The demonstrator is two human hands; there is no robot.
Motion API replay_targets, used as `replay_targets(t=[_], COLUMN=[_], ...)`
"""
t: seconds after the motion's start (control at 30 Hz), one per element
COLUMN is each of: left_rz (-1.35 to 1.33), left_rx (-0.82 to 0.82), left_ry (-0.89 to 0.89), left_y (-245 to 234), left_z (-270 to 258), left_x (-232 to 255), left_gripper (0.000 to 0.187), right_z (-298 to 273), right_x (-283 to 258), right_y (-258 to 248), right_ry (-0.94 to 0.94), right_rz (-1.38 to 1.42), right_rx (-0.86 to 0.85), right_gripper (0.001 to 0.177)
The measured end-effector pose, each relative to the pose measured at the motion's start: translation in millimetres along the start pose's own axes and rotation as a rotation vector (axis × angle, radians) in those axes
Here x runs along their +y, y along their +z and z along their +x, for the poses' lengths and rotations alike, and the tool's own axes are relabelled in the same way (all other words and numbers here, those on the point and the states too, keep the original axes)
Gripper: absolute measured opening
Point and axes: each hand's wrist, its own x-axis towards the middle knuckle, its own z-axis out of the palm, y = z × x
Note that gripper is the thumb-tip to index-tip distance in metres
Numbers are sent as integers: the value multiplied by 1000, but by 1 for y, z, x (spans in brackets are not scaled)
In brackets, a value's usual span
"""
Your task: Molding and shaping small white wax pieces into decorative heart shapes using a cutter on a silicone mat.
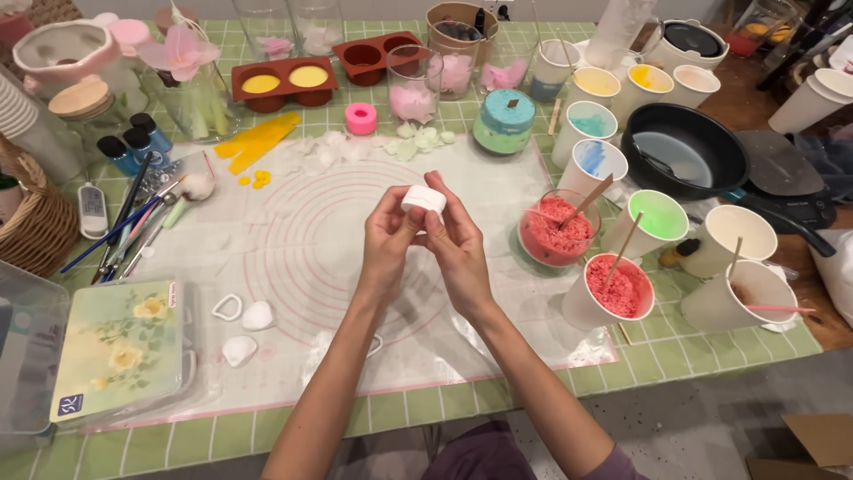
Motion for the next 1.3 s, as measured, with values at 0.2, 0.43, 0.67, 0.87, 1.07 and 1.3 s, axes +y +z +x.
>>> replay_targets(t=[0.2,0.43,0.67,0.87,1.07,1.3], left_rz=[34,-53,78,59,-127,-120], left_rx=[-26,-45,39,151,116,29], left_ry=[223,89,183,130,-40,-341], left_y=[6,14,9,7,-2,-21], left_z=[-1,-4,-11,-12,0,2], left_x=[13,21,-3,-5,7,-10], left_gripper=[38,46,22,17,30,51], right_z=[4,1,-3,0,11,5], right_x=[2,9,20,29,14,27], right_y=[-15,-11,-1,-3,-17,-44], right_ry=[-160,-191,-218,-177,-76,-124], right_rz=[-554,-204,-277,-265,-228,-225], right_rx=[46,-78,96,137,-117,-143], right_gripper=[62,67,45,41,47,49])
